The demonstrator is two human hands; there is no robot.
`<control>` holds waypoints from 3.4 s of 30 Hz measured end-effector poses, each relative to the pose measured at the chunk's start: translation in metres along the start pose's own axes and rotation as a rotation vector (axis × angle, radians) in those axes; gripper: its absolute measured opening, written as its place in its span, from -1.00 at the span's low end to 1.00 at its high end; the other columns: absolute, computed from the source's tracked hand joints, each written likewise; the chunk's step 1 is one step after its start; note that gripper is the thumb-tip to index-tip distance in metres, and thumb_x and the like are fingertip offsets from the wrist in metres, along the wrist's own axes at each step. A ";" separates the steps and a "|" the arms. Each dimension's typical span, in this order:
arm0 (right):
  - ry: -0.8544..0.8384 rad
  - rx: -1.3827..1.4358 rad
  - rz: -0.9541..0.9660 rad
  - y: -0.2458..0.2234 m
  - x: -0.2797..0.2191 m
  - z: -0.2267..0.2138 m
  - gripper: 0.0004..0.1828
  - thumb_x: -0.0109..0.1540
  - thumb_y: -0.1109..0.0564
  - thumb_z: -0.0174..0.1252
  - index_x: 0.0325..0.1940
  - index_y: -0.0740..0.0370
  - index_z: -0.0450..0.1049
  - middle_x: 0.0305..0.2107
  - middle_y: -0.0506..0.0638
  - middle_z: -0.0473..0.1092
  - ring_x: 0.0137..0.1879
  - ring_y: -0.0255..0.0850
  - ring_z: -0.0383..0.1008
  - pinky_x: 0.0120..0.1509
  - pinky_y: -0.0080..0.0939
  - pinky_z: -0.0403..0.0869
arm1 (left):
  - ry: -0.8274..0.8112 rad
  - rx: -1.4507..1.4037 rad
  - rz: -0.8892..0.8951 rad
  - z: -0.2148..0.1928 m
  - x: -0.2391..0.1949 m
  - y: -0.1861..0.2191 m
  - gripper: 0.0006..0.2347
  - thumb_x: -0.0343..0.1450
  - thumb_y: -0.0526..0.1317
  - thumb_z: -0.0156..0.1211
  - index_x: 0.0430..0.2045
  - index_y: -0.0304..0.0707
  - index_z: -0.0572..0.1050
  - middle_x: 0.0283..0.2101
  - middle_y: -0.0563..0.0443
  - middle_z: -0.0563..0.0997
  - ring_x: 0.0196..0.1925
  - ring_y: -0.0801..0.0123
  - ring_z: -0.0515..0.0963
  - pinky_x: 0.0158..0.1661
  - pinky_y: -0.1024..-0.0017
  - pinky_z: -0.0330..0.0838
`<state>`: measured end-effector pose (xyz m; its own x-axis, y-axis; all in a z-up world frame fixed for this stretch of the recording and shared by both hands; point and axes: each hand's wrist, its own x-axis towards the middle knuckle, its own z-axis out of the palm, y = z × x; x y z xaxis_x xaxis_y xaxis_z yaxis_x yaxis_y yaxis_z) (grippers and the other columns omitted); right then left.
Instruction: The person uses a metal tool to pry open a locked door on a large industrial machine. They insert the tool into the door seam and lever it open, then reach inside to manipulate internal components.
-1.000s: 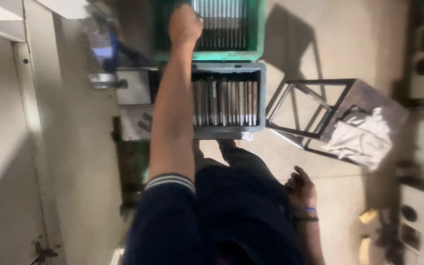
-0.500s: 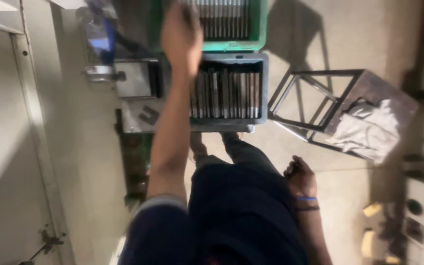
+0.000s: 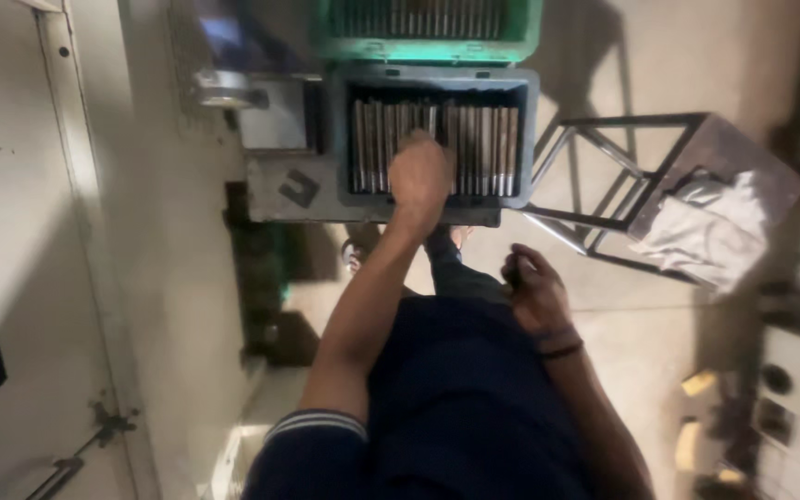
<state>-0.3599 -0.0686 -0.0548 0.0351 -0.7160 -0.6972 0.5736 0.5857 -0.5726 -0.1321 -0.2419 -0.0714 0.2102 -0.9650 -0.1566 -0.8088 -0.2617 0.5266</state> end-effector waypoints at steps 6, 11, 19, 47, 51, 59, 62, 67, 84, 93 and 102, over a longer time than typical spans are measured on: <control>0.015 -0.221 0.024 -0.005 -0.019 0.056 -0.70 0.42 0.05 0.01 0.18 0.22 0.40 -0.32 -0.06 0.37 -0.38 -0.34 0.33 -0.51 -0.43 0.22 | -0.026 -0.491 0.061 -0.070 -0.044 -0.002 -0.76 0.46 -0.21 0.13 -0.14 -0.45 0.44 -0.36 -0.35 0.65 -0.35 -0.11 0.69 -0.31 0.08 0.55; -0.154 -0.199 0.029 -0.012 -0.022 0.071 -0.73 0.46 0.03 -0.07 0.12 0.22 0.38 -0.26 -0.09 0.39 -0.34 -0.42 0.34 -0.46 -0.44 0.25 | -0.399 -0.562 0.152 -0.122 -0.128 -0.005 -0.79 0.48 -0.21 0.13 -0.05 -0.26 0.44 -0.31 -0.22 0.65 -0.31 -0.01 0.69 -0.31 0.14 0.56; -0.362 -0.030 0.083 0.014 -0.015 0.092 -0.79 0.46 0.12 -0.03 0.05 0.33 0.40 -0.40 -0.03 0.38 -0.50 -0.40 0.23 -0.40 -0.40 0.31 | -0.033 -0.530 0.551 -0.138 -0.165 -0.018 -0.83 0.37 -0.30 0.38 -0.24 -0.26 0.55 -0.22 -0.17 0.62 -0.18 -0.03 0.65 -0.19 0.18 0.54; -0.209 -0.592 -0.145 0.041 -0.015 0.101 -0.69 0.46 -0.09 0.02 -0.03 0.19 0.46 -0.41 -0.12 0.32 -0.38 -0.38 0.29 -0.33 -0.37 0.31 | -0.268 -0.838 0.125 -0.106 -0.183 -0.082 -0.69 0.37 -0.10 0.51 -0.54 -0.33 0.49 -0.57 -0.14 0.49 -0.52 0.28 0.49 -0.42 0.31 0.43; -0.173 -0.156 -0.185 0.031 -0.004 0.075 -0.84 0.39 0.06 0.12 -0.04 0.18 0.44 -0.27 -0.07 0.42 -0.36 -0.29 0.34 -0.36 -0.32 0.29 | -0.023 -0.557 -0.179 -0.084 -0.146 -0.122 -0.71 0.35 -0.05 0.44 -0.33 -0.30 0.58 -0.52 -0.07 0.62 -0.49 0.37 0.60 -0.40 0.30 0.47; -0.054 -0.042 -0.062 0.027 -0.012 0.059 -0.84 0.36 0.15 0.15 0.02 0.19 0.45 -0.37 -0.04 0.38 -0.31 -0.23 0.36 -0.25 -0.25 0.36 | 0.044 0.039 -0.278 -0.088 -0.059 -0.223 -0.42 0.23 -0.09 0.46 0.11 -0.35 0.40 -0.27 -0.33 0.66 -0.22 -0.16 0.66 -0.25 0.04 0.51; -0.055 0.049 0.035 0.028 -0.009 0.066 -0.86 0.35 0.19 0.10 0.00 0.19 0.42 -0.43 -0.09 0.31 -0.34 -0.26 0.33 -0.24 -0.26 0.38 | -0.029 0.029 -0.306 -0.085 -0.051 -0.232 -0.50 0.28 -0.08 0.43 0.04 -0.33 0.44 -0.25 -0.31 0.67 -0.17 -0.15 0.66 -0.19 0.04 0.52; -0.049 -0.135 0.066 0.031 -0.014 0.081 -0.82 0.28 0.19 0.02 -0.05 0.24 0.40 -0.58 -0.09 0.24 -0.47 -0.26 0.28 -0.40 -0.28 0.32 | -0.030 -0.046 -0.420 -0.077 -0.048 -0.241 -0.54 0.13 0.00 0.51 -0.29 -0.38 0.57 -0.25 -0.32 0.65 -0.16 -0.12 0.66 -0.21 0.09 0.53; -0.251 -0.642 -0.023 0.068 -0.005 0.128 -0.57 0.42 -0.10 0.04 0.21 0.24 0.46 -0.37 -0.09 0.45 -0.51 -0.45 0.32 -0.52 -0.44 0.27 | -0.209 -0.687 -0.126 -0.125 -0.190 -0.078 -0.70 0.46 -0.02 0.27 -0.28 -0.37 0.54 -0.55 -0.04 0.56 -0.51 0.31 0.54 -0.45 0.32 0.40; -0.511 -0.386 0.102 0.046 -0.024 0.115 -0.63 0.38 -0.03 0.03 0.07 0.33 0.39 -0.34 -0.02 0.45 -0.52 -0.39 0.27 -0.52 -0.43 0.23 | 0.078 -0.401 0.581 -0.170 -0.186 -0.075 -0.85 0.43 -0.29 0.25 -0.17 -0.33 0.56 -0.36 -0.11 0.58 -0.33 0.07 0.59 -0.32 0.17 0.42; -0.508 -0.383 0.060 0.039 -0.042 0.119 -0.60 0.39 0.01 0.02 0.11 0.42 0.41 -0.38 -0.06 0.37 -0.51 -0.41 0.25 -0.51 -0.45 0.21 | -0.040 -0.380 0.537 -0.138 -0.197 -0.072 -0.88 0.33 -0.37 0.19 -0.30 -0.31 0.53 -0.41 -0.14 0.59 -0.38 0.02 0.62 -0.37 0.15 0.49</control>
<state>-0.2414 -0.0613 0.0033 0.4956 -0.7135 -0.4953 0.2286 0.6573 -0.7181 -0.0398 -0.0350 0.0373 -0.1951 -0.9635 0.1833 -0.5438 0.2618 0.7974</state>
